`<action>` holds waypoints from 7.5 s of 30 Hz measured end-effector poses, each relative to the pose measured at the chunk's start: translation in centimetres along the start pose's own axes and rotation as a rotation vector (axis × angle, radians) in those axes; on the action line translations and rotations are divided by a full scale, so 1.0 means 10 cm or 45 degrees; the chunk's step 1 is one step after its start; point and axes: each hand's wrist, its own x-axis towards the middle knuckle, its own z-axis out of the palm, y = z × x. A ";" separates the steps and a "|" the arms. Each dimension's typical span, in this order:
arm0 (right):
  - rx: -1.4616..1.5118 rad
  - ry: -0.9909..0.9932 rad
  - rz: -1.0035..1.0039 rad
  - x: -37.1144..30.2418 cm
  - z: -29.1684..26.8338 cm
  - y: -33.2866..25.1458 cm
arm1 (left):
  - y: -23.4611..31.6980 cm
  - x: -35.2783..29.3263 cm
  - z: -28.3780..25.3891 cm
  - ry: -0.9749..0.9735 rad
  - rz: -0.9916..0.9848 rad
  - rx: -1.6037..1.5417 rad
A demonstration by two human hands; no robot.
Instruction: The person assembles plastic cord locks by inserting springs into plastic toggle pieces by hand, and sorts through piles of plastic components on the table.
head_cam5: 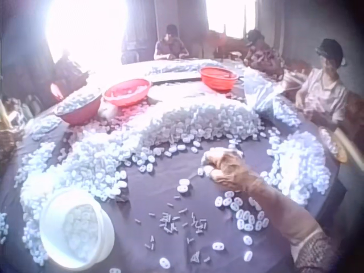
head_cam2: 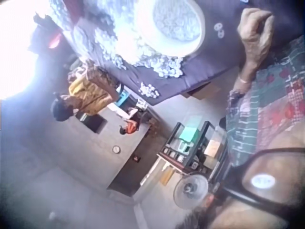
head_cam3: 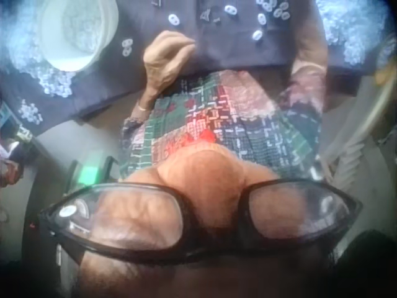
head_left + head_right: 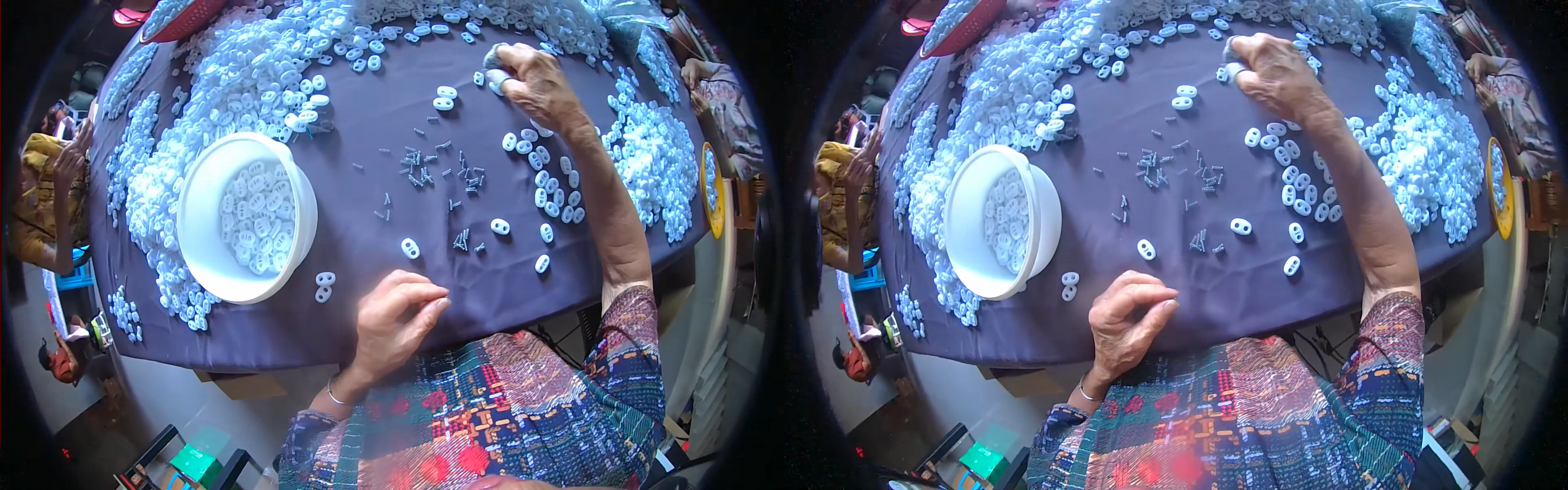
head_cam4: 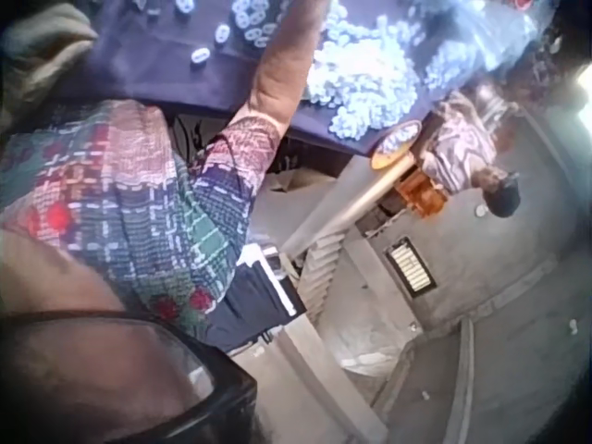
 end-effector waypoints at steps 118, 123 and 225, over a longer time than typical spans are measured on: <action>1.548 -0.218 0.945 -1.50 -0.01 -1.72 | -0.09 -0.08 0.01 0.179 -0.165 -0.272; 1.572 -0.214 0.951 -1.51 0.00 -1.70 | -0.09 -0.07 0.01 0.200 -0.141 -0.246; 1.718 -0.355 0.714 -1.59 0.03 -1.47 | -0.02 0.01 0.03 0.047 0.327 0.539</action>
